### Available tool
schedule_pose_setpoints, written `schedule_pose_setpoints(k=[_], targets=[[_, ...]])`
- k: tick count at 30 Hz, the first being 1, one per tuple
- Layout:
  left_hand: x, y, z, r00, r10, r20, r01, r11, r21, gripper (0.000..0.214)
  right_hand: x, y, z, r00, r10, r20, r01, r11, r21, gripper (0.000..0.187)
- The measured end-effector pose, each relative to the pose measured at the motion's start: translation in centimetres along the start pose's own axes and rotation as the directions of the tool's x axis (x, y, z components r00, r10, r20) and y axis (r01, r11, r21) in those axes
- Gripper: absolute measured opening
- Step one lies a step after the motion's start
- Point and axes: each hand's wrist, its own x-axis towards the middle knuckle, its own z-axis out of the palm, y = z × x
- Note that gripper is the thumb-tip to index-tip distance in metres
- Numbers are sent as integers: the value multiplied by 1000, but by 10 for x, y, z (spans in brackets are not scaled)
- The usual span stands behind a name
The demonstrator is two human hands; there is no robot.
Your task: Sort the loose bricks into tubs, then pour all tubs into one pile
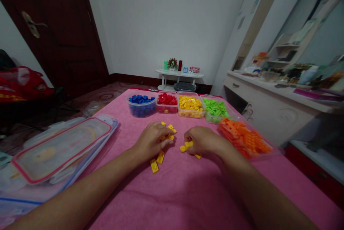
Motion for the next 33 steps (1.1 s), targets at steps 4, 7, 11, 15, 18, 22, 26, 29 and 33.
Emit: schedule_pose_setpoints(k=[4, 7, 11, 15, 18, 22, 26, 29, 33], targets=[[0, 2, -4, 971, 38, -235, -58, 995, -81, 18, 9, -8, 2, 980, 13, -199, 55, 942, 332, 11], [2, 12, -14, 865, 152, -478, -227, 968, -103, 21, 12, -25, 9, 979, 21, -202, 167, 488, 857, 16], [3, 23, -23, 798, 222, -561, -312, 948, -68, 25, 9, -60, 29, 978, -208, -24, -59, -382, 922, 23], [3, 23, -17, 846, 193, -497, -286, 951, -117, 25, 4, -82, 42, 978, -208, 31, -165, -666, 727, 23], [3, 22, -10, 901, 177, -395, -246, 960, -131, 28, 3, -86, 42, 998, -56, 39, -68, -721, 690, 25], [3, 23, -5, 959, 142, -246, -178, 975, -131, 34, 6, -84, 38, 988, 31, 150, -71, -774, 629, 26], [2, 24, -7, 976, 74, -205, -107, 982, -154, 39, 7, -79, 34, 983, 41, 181, -73, -812, 579, 29], [1, 20, -9, 971, 0, -238, -43, 983, -177, 39, 10, -66, 26, 990, 88, 113, -7, -759, 652, 34], [4, 6, -2, 959, -125, -254, 73, 976, -203, 34, 39, -28, -1, 924, 381, 26, 165, -459, 873, 34]])
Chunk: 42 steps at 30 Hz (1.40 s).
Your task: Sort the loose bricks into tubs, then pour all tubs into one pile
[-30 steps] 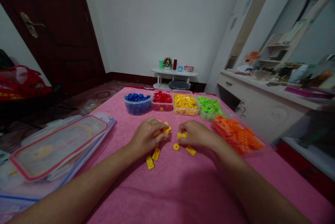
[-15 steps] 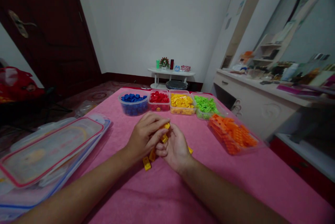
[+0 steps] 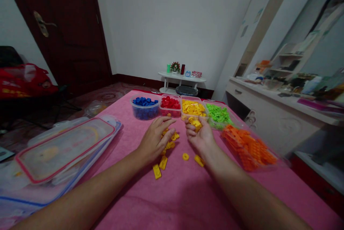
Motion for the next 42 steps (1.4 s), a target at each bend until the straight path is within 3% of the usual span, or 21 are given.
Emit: schedule_pose_setpoints(k=[4, 6, 10, 14, 17, 20, 23, 26, 32, 37, 42], targets=[[1, -18, 7, 995, -96, -7, 96, 995, -22, 33, 67, -47, 8, 987, -115, -116, 97, 985, -146, 39], [0, -22, 9, 994, -113, 4, 113, 993, -29, 32, 95, -68, 14, 980, -152, -128, 122, 968, -220, 54], [-1, -18, 8, 992, -114, 52, 114, 993, -12, 31, 122, -88, 15, 966, -224, -127, 169, 923, -344, 80], [-3, -15, 9, 991, -101, 92, 100, 995, 21, 31, 112, -77, 0, 920, -380, -94, 311, 855, -414, 69], [-5, -16, 12, 989, -103, 105, 97, 993, 64, 35, 90, -56, -18, 890, -455, 16, 405, 776, -483, 52], [-7, -17, 15, 979, -131, 158, 112, 986, 123, 40, 69, -33, -37, 879, -467, 90, 428, 695, -577, 36], [-8, -19, 16, 965, -116, 234, 74, 981, 178, 42, 61, -18, -52, 875, -476, 90, 405, 617, -675, 28], [-8, -21, 18, 951, -71, 301, 6, 977, 212, 48, 71, -23, -55, 844, -525, 107, 388, 461, -798, 24], [-5, -21, 22, 940, -57, 337, -25, 972, 232, 47, 123, -69, -37, 772, -606, 193, 249, 10, -968, 30], [-4, -22, 24, 938, -70, 339, 0, 980, 201, 46, 171, -81, -32, 829, -512, 225, 92, -272, -958, 37], [-5, -25, 27, 939, -82, 333, 13, 979, 206, 47, 203, -71, -35, 889, -378, 259, 60, -463, -884, 46]])
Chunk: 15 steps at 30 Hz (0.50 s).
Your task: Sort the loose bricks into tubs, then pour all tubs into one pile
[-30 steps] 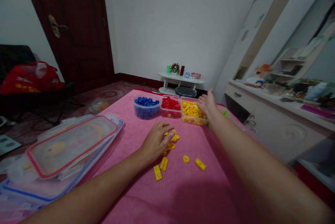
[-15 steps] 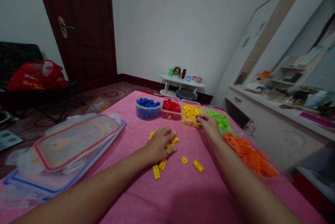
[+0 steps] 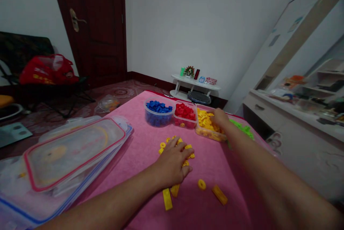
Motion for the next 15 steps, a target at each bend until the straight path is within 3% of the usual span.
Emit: schedule_pose_setpoints(k=[7, 15], targets=[[2, 0, 0, 999, -42, 31, 42, 999, -4, 51, 15, 6, 13, 998, 19, 57, -12, 993, -115, 29], [1, 0, 0, 999, -36, 14, 36, 999, 0, 50, 8, 15, 10, 999, 37, 17, -36, 999, -40, 17]])
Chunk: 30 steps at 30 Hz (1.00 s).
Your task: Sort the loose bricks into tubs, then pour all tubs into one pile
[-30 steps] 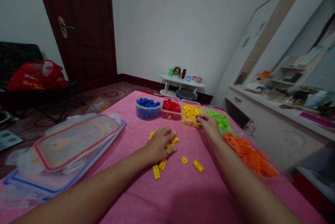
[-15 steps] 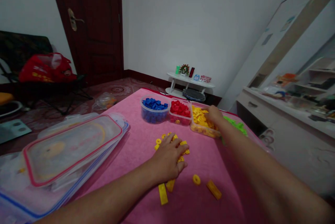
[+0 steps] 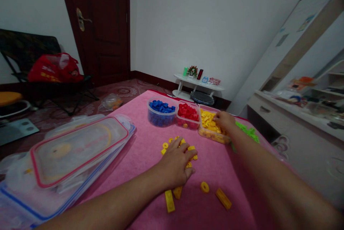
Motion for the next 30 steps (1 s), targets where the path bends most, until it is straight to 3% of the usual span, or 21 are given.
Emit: schedule_pose_setpoints(k=[8, 14, 19, 25, 30], targets=[[-1, -1, 1, 1000, 4, -7, -3, 1000, 6, 48, -2, 6, -12, 999, -24, 31, 14, 959, 283, 26], [-2, 0, 1, 1000, 3, -17, -2, 1000, 11, 47, -11, -21, -27, 985, -147, 91, 74, 835, 545, 26], [-1, -1, 0, 999, 26, -24, -25, 999, 30, 45, -30, -32, -48, 947, -255, 193, 71, 756, 651, 22], [-1, -2, 1, 998, 56, -27, -54, 997, 60, 41, -81, 9, -90, 908, -333, 254, 94, 753, 652, 31], [-1, -3, 5, 997, 73, -28, -71, 994, 85, 41, -136, 74, -111, 936, -286, 206, 158, 863, 479, 34]])
